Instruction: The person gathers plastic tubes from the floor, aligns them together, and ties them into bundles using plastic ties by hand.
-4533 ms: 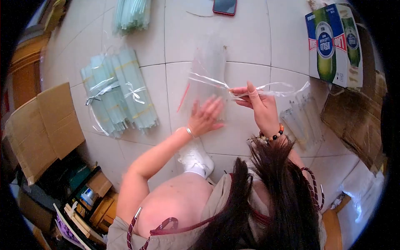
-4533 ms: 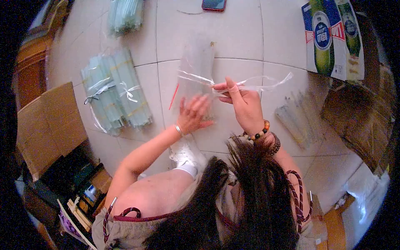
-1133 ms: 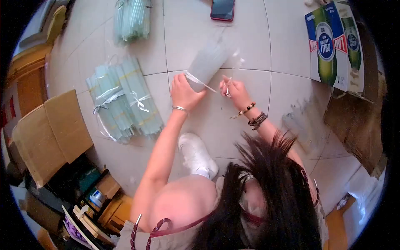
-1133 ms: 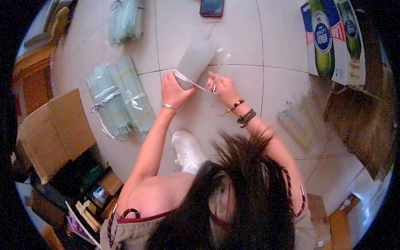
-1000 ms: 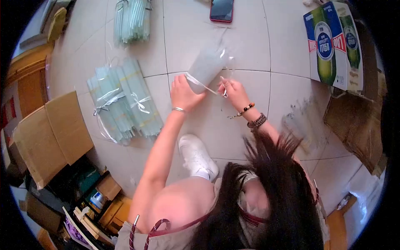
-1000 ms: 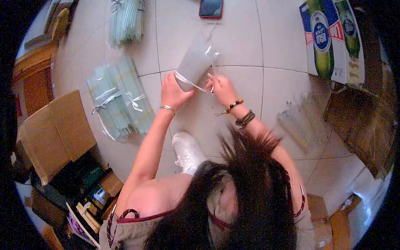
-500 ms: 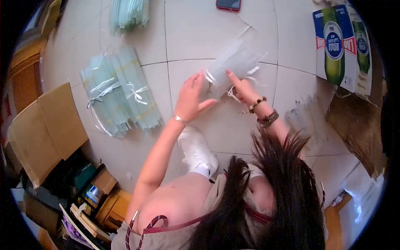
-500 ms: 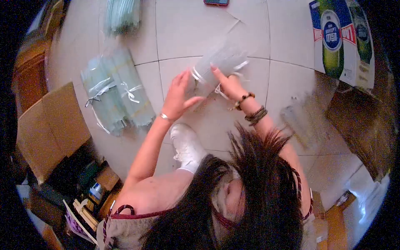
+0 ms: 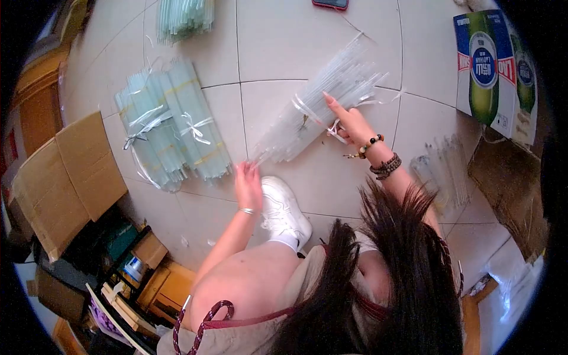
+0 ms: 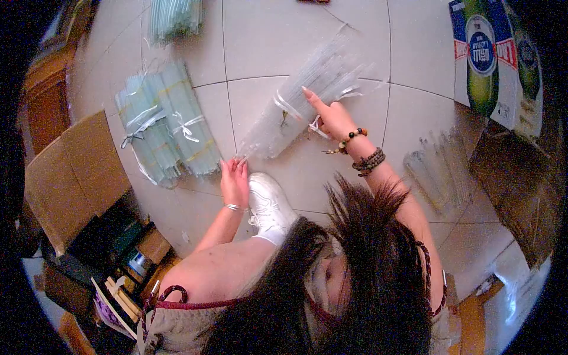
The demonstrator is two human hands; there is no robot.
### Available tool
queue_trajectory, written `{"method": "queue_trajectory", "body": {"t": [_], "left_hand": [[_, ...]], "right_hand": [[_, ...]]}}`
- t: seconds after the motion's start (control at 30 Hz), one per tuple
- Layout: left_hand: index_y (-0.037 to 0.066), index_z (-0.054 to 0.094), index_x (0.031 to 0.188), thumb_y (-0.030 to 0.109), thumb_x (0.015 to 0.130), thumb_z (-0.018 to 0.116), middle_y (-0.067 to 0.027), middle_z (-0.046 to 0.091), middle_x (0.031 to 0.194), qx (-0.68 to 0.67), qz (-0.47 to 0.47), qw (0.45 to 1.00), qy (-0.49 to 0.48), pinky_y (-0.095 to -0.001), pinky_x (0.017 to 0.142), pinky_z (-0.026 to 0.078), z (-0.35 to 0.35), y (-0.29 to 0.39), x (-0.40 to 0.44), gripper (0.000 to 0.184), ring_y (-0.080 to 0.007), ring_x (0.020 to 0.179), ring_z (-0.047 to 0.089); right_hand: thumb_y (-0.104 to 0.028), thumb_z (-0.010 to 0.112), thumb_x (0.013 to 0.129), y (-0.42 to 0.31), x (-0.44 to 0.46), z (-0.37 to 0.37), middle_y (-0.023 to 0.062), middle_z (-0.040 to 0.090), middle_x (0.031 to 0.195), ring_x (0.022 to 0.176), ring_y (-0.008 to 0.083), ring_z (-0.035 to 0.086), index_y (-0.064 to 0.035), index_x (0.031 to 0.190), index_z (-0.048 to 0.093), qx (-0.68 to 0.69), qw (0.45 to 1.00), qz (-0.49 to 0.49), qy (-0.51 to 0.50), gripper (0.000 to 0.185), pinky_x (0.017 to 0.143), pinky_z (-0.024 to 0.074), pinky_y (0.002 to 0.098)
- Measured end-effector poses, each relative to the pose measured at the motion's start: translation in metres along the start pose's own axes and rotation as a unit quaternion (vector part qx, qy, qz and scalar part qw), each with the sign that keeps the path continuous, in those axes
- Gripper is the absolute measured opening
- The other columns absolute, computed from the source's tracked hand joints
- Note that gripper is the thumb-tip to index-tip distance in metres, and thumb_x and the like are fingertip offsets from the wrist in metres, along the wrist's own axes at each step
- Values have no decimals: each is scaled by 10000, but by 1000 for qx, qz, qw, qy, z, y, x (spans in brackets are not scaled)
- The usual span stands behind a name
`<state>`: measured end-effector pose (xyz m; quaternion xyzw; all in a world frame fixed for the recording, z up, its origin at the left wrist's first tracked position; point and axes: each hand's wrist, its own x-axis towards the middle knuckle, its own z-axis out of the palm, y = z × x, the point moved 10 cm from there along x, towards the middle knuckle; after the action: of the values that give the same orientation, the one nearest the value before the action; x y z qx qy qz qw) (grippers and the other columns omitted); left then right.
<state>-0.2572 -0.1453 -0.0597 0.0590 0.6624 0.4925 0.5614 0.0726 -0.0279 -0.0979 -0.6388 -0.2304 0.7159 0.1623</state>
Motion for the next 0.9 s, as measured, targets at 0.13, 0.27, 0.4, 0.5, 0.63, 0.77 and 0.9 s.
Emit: {"method": "queue_trajectory", "body": {"t": [0.13, 0.27, 0.4, 0.5, 0.63, 0.77, 0.9], "left_hand": [[8, 472, 1233, 291, 1035, 416, -129, 517, 1280, -25, -7, 1000, -4, -352, 1078, 349, 46, 0, -7, 350, -201, 1203, 474], [6, 470, 1254, 360, 1027, 411, -124, 504, 1308, 115, 29, 989, 91, -358, 1091, 326, 21, 14, -4, 424, -208, 1229, 466], [-2, 343, 1431, 434, 1038, 333, -145, 334, 1500, 83, 110, 986, 91, -368, 1161, 198, 39, 20, 6, 587, -233, 1412, 266], [13, 294, 1474, 445, 1041, 301, -143, 272, 1545, 92, 139, 984, -59, -375, 1183, 151, 113, 23, 1, 612, -243, 1446, 211], [10, 304, 1474, 437, 1042, 273, -140, 271, 1545, 237, 197, 951, 10, -378, 1185, 158, 111, 43, -17, 608, -251, 1443, 217], [8, 336, 1441, 358, 1033, 351, -172, 336, 1488, 460, 212, 862, -30, -409, 1139, 231, 101, 21, 6, 538, -294, 1387, 291], [-7, 546, 1222, 354, 994, 453, -198, 543, 1229, 659, 440, 601, 104, -449, 1004, 347, 174, 111, -15, 437, -329, 1134, 502]], "right_hand": [[-833, 540, 730, -1, 0, 2, -21, 418, 486, 416, 82, 359, -70, 551, 539, 2, 1000, -4, 0, 783, 396, 256, 262], [-833, 545, 727, 5, 5, 2, -23, 408, 488, 412, 82, 341, -76, 562, 529, -2, 1000, 11, -8, 775, 394, 254, 263], [-816, 545, 746, -3, -4, 2, -21, 418, 484, 398, 67, 307, -72, 578, 547, 6, 1000, -6, 2, 763, 382, 226, 256], [-777, 544, 787, -2, -4, 2, 3, 467, 484, 379, 45, 270, -9, 633, 624, 21, 1000, 2, 0, 787, 366, 197, 239], [-824, 505, 765, 4, 1, 1, -8, 420, 469, 395, 81, 329, -67, 535, 527, 20, 999, 29, -20, 791, 385, 252, 268], [-847, 484, 754, -8, -9, 2, -9, 403, 459, 395, 97, 360, -102, 489, 478, 13, 1000, 2, -10, 790, 389, 277, 282], [-842, 488, 756, 7, 7, 1, 44, 504, 477, 394, 106, 395, -68, 496, 530, 17, 1000, 8, -10, 817, 381, 274, 275]]}}
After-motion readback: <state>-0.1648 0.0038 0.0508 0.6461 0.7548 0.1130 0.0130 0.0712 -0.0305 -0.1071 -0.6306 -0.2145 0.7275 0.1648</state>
